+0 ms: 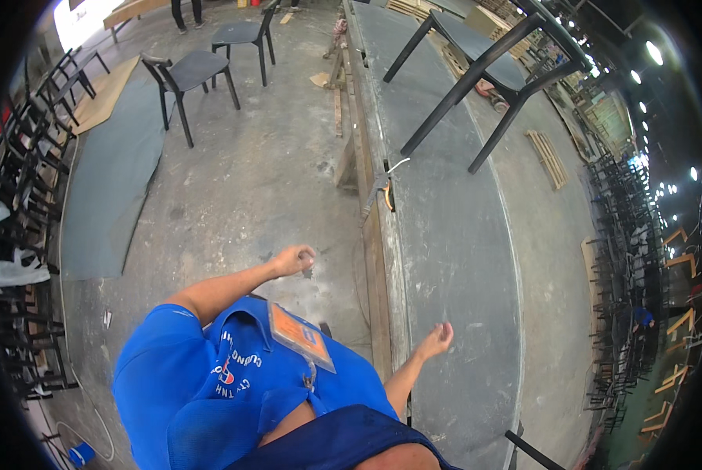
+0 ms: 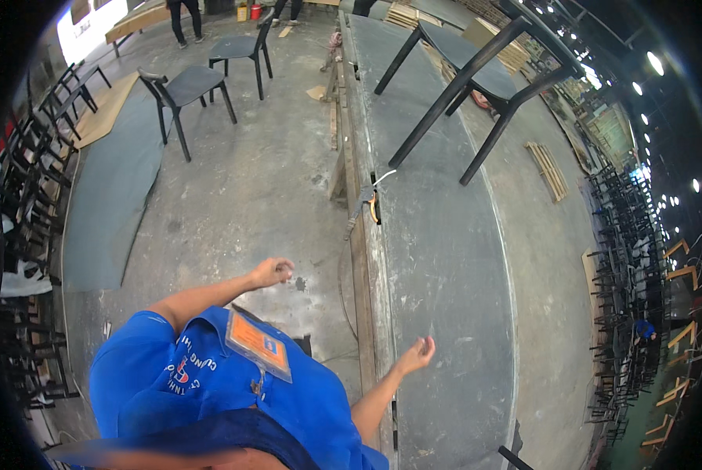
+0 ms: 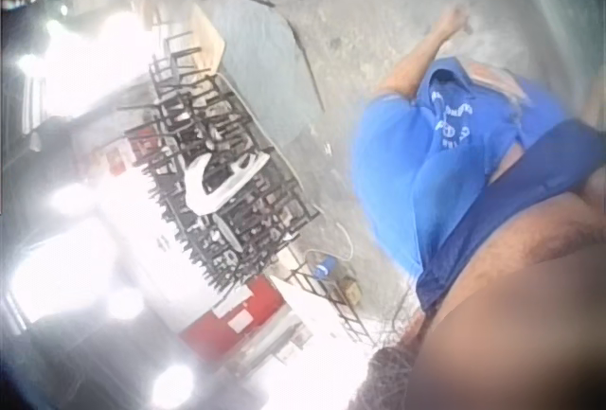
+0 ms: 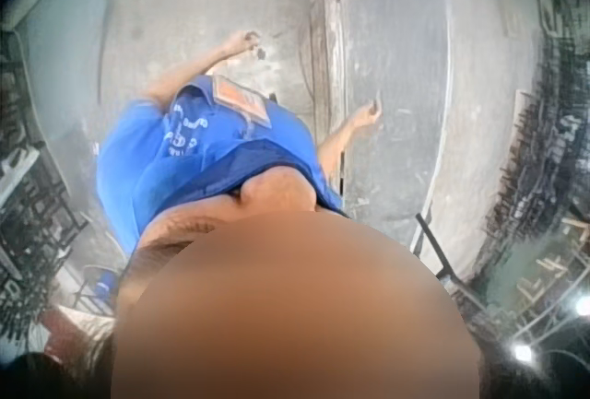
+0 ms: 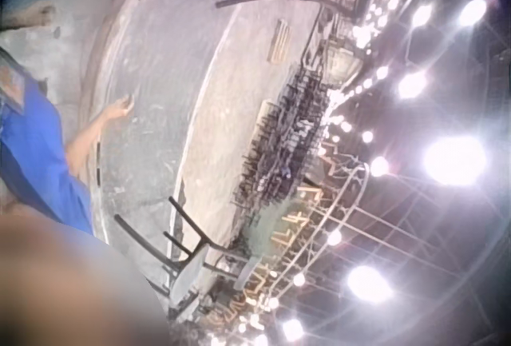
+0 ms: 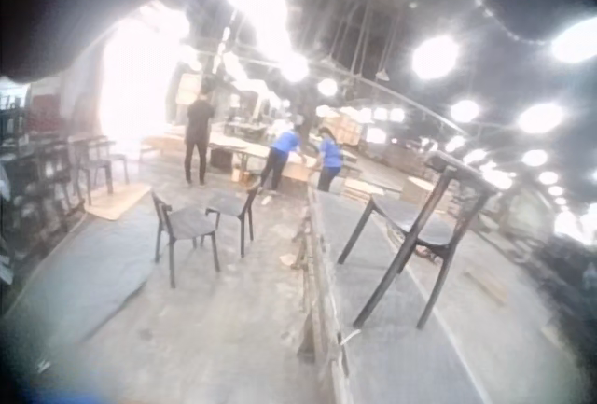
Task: The person inspects a black chair by lifting, rotating, and running their hands over the seat and legs. They mark the chair with a white marker and then place it back on the floor.
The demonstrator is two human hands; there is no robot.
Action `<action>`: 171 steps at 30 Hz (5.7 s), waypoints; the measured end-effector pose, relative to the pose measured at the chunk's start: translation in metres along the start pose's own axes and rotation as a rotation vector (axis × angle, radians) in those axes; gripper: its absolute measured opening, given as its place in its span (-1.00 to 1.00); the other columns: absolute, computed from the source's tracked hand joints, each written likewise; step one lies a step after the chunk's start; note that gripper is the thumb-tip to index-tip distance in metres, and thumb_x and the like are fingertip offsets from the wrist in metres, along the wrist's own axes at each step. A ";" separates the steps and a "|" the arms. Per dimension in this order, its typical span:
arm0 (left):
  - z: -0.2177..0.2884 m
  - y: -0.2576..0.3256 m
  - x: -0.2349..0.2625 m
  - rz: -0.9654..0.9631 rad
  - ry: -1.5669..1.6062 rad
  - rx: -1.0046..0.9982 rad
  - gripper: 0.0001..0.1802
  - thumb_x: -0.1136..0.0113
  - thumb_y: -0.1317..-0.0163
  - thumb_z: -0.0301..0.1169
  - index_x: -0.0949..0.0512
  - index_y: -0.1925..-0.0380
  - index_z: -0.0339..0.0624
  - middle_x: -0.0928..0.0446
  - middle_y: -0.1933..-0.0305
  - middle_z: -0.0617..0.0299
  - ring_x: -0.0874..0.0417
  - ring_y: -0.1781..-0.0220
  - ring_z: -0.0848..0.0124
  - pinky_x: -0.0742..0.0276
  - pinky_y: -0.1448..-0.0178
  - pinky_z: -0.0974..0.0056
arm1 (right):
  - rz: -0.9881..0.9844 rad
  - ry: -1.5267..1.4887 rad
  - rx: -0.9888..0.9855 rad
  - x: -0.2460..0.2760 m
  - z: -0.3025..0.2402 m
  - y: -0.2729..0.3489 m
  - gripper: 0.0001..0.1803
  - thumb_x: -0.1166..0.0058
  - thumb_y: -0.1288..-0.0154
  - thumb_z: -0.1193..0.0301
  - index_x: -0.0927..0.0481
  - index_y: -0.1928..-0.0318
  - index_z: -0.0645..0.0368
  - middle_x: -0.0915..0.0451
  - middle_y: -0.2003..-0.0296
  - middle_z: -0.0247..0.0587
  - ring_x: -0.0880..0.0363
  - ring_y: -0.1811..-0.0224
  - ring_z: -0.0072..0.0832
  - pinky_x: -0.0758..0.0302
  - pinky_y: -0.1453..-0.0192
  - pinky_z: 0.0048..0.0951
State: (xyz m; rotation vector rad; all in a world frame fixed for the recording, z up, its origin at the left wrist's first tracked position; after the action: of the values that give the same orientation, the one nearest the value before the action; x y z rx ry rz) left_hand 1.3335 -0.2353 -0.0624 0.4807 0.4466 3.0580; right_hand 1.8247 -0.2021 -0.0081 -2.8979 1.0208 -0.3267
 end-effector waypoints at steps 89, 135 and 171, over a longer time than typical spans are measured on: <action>0.531 -0.330 0.025 -0.664 0.071 -0.526 -0.46 -0.28 -0.15 -0.06 -0.51 0.03 -0.26 -0.59 0.11 0.12 -0.62 0.04 0.24 -0.57 0.01 0.19 | 0.673 -0.138 0.717 0.075 -0.516 -0.138 -0.73 -0.21 -0.03 0.57 -0.44 0.25 0.28 -0.55 0.45 -0.26 -0.54 0.49 -0.52 -0.47 0.41 -0.50; 0.492 0.025 0.098 -1.130 -1.055 -1.199 -0.28 -0.02 -0.20 0.23 -0.51 0.61 -0.33 -0.43 0.75 0.15 -0.50 0.77 0.41 -0.49 0.65 0.27 | 0.750 -0.151 0.376 -0.020 -0.451 0.226 -0.72 -0.23 -0.16 0.42 -0.45 0.14 0.06 -0.58 0.13 -0.19 -0.54 0.04 -0.38 -0.50 -0.04 -0.06; 0.397 -0.144 0.170 -0.493 -0.427 -0.666 -0.48 0.00 -0.33 0.05 -0.53 0.22 -0.26 -0.33 0.64 0.37 -0.31 0.69 0.57 -0.24 0.65 0.40 | 0.451 -0.946 0.604 -0.015 -0.445 0.010 -0.63 0.12 -0.24 0.02 -0.38 0.18 0.04 -0.40 0.40 -0.23 -0.41 0.51 -0.39 -0.41 0.54 -0.26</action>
State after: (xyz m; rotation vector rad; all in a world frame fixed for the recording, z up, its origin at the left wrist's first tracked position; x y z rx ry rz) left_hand 1.2878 0.0224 0.3101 0.7955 -0.3978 2.3318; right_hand 1.7116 -0.1912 0.4222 -1.8266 1.0569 0.5955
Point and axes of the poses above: each hand's wrist, its own y-axis away from the middle knuckle, its own x-axis out of the back of the hand, z = x × y, the point moved 9 cm from there along -y, towards the middle knuckle
